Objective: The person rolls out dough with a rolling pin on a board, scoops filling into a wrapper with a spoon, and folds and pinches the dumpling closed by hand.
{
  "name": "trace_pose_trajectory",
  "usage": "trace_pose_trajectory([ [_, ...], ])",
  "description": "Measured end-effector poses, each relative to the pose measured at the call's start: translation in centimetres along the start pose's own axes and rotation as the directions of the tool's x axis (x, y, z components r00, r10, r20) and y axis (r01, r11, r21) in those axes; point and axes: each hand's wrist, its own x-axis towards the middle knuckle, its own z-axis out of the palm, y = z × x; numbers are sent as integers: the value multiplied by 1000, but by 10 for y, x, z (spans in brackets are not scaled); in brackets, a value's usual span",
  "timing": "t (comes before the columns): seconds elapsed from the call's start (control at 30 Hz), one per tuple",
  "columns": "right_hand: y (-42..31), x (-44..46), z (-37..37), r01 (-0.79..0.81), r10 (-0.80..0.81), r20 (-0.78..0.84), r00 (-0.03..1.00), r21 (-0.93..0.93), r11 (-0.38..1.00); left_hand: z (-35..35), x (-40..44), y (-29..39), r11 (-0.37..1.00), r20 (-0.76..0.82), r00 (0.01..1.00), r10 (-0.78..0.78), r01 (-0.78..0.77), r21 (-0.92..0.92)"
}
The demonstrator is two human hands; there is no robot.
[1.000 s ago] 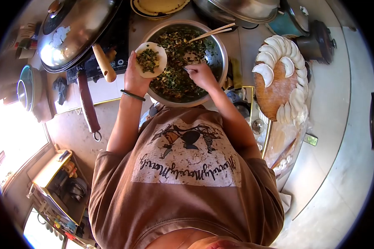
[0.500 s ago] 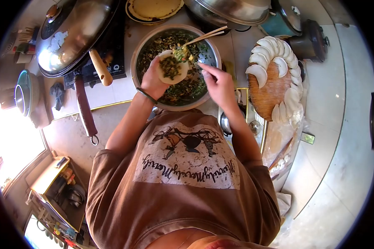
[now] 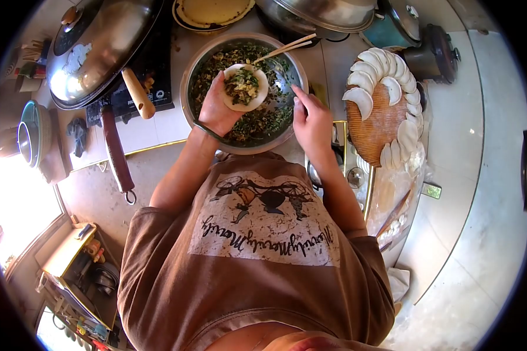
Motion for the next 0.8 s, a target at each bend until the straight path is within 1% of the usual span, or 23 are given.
trace_pose_trajectory([
  [0.03, 7, 2, 4, -38, 50, 92, 994, -127, 991, 0, -4, 3, 1000, -21, 1000, 9, -8, 6],
  [0.1, 22, 3, 18, -78, 183, 248, 951, -379, 922, -7, -8, 10, 1000, 7, 1000, 29, -29, -5],
  [0.13, 26, 4, 24, -56, 204, 320, 925, -417, 907, -12, -10, 15, 999, 22, 999, 39, -39, -10],
  [0.2, 27, 7, 43, 2, 249, 457, 854, -481, 877, -21, -13, 26, 997, -1, 997, 72, -72, 38],
  [0.23, 25, 7, 54, -79, 292, 442, 848, -440, 894, -24, -17, 31, 993, -1, 996, 94, -94, 68],
  [0.3, 31, 3, 78, -140, 213, 456, 864, -188, 972, -29, -19, 38, 982, -9, 988, 152, -150, 118],
  [0.33, 36, 1, 88, -167, 174, 456, 873, -56, 984, -31, -21, 40, 980, -4, 987, 159, -158, 119],
  [0.37, 40, 2, 98, -241, 220, 503, 836, -23, 970, -32, -23, 43, 979, 2, 986, 166, -165, 120],
  [0.4, 40, 2, 97, -295, 236, 495, 836, 43, 955, -32, -25, 45, 977, 9, 985, 175, -174, 120],
  [0.47, 41, 2, 90, -390, 265, 486, 833, 175, 904, -32, -29, 49, 969, -29, 978, 207, -201, 141],
  [0.5, 49, 0, 87, -392, 254, 500, 828, 192, 900, -35, -29, 49, 968, -35, 975, 219, -213, 134],
  [0.53, 49, 3, 76, -511, 309, 557, 771, 252, 822, -37, -30, 49, 967, -39, 973, 228, -222, 126],
  [0.6, 43, 10, 49, -716, 384, 666, 639, 334, 613, -38, -31, 48, 966, -28, 976, 214, -208, 151],
  [0.63, 32, 13, 34, -686, 377, 625, 683, 371, 626, -37, -32, 48, 965, -21, 978, 208, -202, 165],
  [0.73, 25, 17, 5, -691, 390, 597, 701, 435, 577, -29, -33, 42, 986, -93, 988, 127, -115, 124],
  [0.77, 25, 16, 1, -570, 322, 513, 796, 455, 684, -23, -30, 36, 990, -149, 982, 114, -100, 99],
  [0.8, 21, 15, -2, -482, 293, 427, 856, 451, 752, -20, -27, 31, 991, -124, 988, 91, -79, 104],
])
